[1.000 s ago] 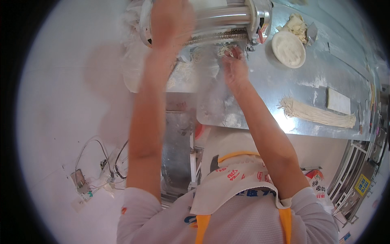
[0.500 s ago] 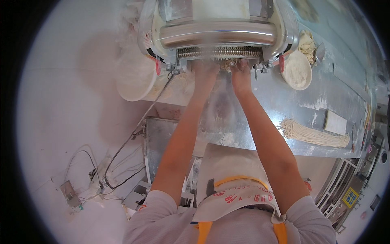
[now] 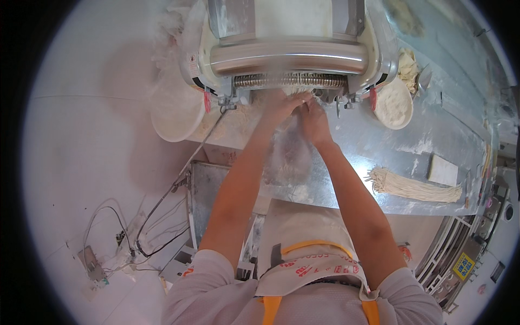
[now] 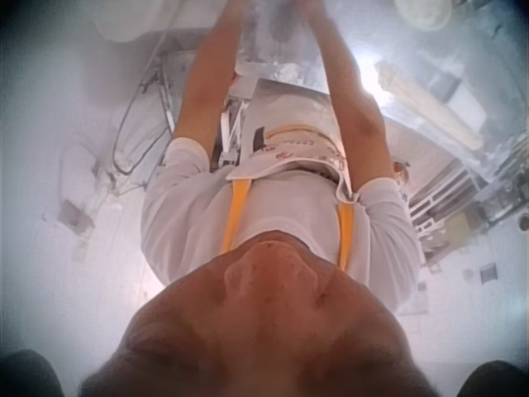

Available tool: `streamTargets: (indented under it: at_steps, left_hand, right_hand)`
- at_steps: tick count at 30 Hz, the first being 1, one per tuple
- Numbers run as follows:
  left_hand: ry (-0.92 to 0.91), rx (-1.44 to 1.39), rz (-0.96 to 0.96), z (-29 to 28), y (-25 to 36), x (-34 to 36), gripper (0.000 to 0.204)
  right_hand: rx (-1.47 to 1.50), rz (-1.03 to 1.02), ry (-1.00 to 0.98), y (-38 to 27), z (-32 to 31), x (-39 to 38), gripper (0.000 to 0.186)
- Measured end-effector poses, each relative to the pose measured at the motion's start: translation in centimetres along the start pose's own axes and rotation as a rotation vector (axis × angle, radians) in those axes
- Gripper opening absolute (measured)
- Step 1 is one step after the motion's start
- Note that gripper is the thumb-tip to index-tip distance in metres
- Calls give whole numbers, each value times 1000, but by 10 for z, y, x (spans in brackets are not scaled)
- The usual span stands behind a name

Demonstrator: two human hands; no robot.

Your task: The person feeds dough sheets into a pasta machine to produce noodles, then collects and stacks them. Later, the person weighs and packages portions of dough or noodles into plastic bags on a digital scale.

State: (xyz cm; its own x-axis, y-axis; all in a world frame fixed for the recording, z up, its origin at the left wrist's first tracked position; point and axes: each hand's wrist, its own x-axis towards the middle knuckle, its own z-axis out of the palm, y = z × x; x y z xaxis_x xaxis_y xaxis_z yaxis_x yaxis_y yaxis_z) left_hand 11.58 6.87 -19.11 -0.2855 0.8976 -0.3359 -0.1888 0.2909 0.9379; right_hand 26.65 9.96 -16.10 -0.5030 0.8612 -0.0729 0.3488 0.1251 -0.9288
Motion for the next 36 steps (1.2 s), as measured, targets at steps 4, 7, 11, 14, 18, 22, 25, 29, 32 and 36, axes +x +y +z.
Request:
streamTargets:
  at_steps: [4,7,11,14,18,22,25,29,32,36]
  left_hand:
    - [21,-187,100,15,9,-27,19]
    - [24,-154,41,17,-2,-49,19]
    - [-91,-177,39,20,-11,-77,24]
    - [-97,-303,-125,26,-11,-92,30]
    - [-120,-257,-350,22,-6,-121,35]
    - [-208,348,-426,27,92,-180,31]
    - [-107,442,38,23,190,-196,26]
    - [274,1156,980,11,305,-104,25]
    - [243,1482,1152,-13,327,-15,44]
    - [114,1754,1056,-13,316,21,59]
  right_hand:
    - [-75,58,141,2,-6,-25,30]
    - [280,137,238,-10,-3,-28,34]
    - [663,380,-321,-25,-29,8,40]
    - [905,456,-483,-26,-17,22,40]
    - [1037,499,-572,-20,-2,23,37]
    - [979,545,-587,-16,-5,12,40]
    - [944,572,-467,-22,-7,1,40]
    - [1025,531,-572,-16,-16,-10,42]
    - [1029,552,-593,-15,-8,-24,42]
    - [974,583,-563,-6,-16,-35,45]
